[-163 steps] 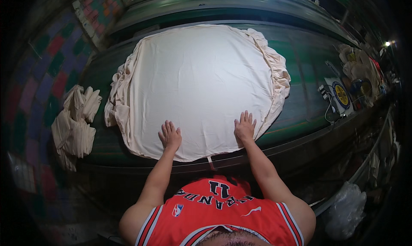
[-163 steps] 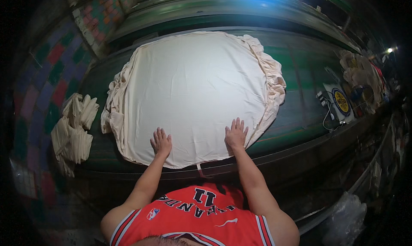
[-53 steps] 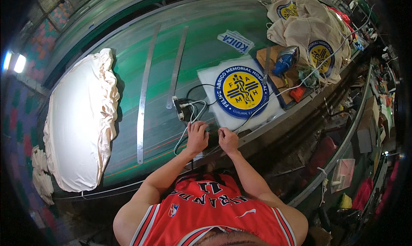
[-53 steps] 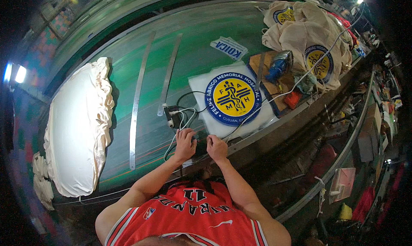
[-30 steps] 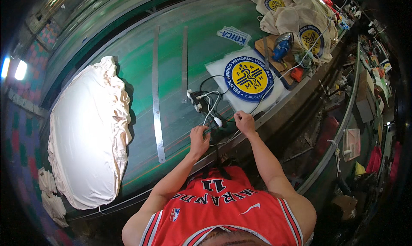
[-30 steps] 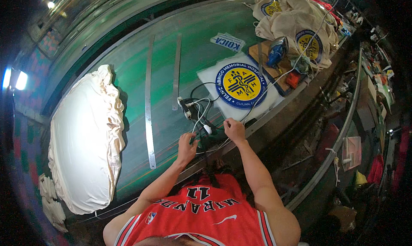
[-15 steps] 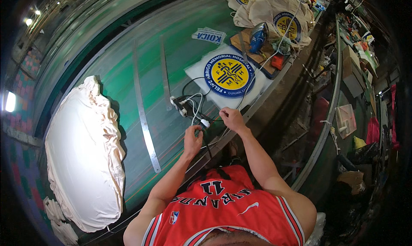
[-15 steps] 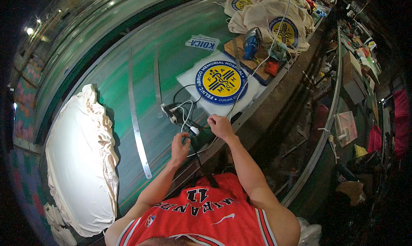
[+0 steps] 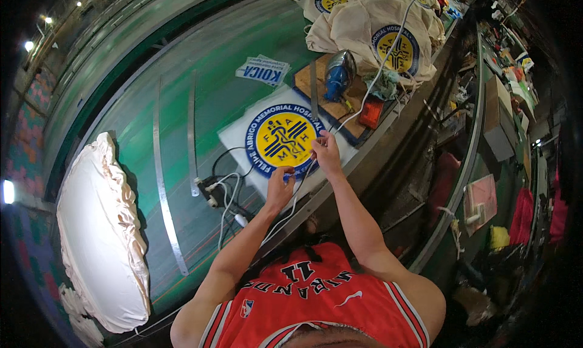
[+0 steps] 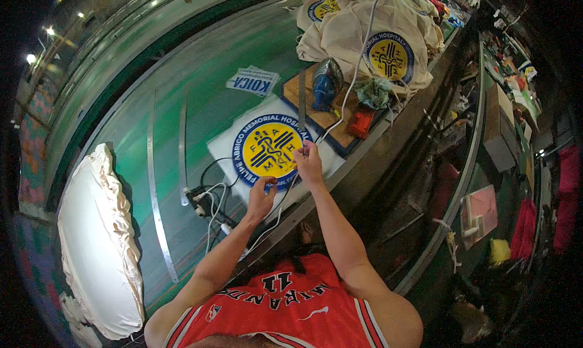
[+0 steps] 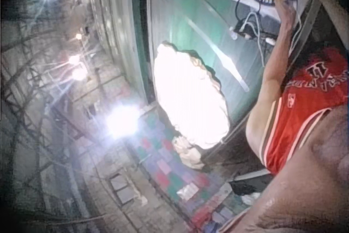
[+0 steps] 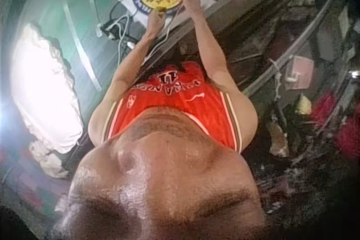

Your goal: The person uses a long metal ruler to measure and cut a large piece of light-colored fabric on a green worktable. They smooth the fabric, align the ruler, and make a straight cut. Afterwards, they place a circular logo sticker on the fabric and smooth it down.

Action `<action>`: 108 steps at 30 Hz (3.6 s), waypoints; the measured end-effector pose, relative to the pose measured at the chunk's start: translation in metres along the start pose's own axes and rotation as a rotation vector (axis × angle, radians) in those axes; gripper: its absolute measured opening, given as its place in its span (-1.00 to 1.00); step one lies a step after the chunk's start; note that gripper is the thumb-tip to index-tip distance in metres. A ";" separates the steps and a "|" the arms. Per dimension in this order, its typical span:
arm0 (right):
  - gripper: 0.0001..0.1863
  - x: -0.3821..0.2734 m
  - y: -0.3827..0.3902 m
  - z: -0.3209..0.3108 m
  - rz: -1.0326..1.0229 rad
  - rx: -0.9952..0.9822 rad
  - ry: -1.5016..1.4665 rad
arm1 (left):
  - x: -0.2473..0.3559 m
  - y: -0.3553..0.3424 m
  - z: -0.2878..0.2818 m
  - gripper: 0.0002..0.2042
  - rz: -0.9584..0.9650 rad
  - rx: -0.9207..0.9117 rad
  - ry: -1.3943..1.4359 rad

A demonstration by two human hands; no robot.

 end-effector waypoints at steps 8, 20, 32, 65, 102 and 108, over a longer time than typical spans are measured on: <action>-0.34 -0.020 -0.122 -0.027 -0.005 0.247 -0.111 | 0.018 -0.049 0.060 -0.79 -0.086 -0.011 0.084; -0.76 0.001 -0.122 0.015 -0.229 -0.127 0.632 | -0.056 -0.035 0.002 -0.84 -0.145 0.267 -0.274; -0.39 0.035 0.009 0.047 -0.790 -0.608 1.117 | -0.071 0.011 -0.037 -0.53 -0.327 0.047 -0.794; -0.49 0.050 0.029 0.078 -0.788 -0.647 1.143 | -0.096 0.027 -0.067 -0.71 -0.409 0.317 -0.538; -0.68 -0.006 0.028 0.024 -0.930 -0.263 0.610 | -0.003 -0.052 -0.078 -0.88 -0.437 0.517 0.423; -0.75 0.003 0.036 0.035 -0.856 -0.274 0.512 | 0.062 -0.032 -0.129 -0.92 -0.283 0.664 0.386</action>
Point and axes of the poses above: each hand's wrist, its own y-axis away from the middle knuckle, its own z-axis out of the palm, x = y × z, the point moved 4 cm from there along -y, towards the middle knuckle, and after that the axes turned 9 degrees about z, right-handed, at the moved point
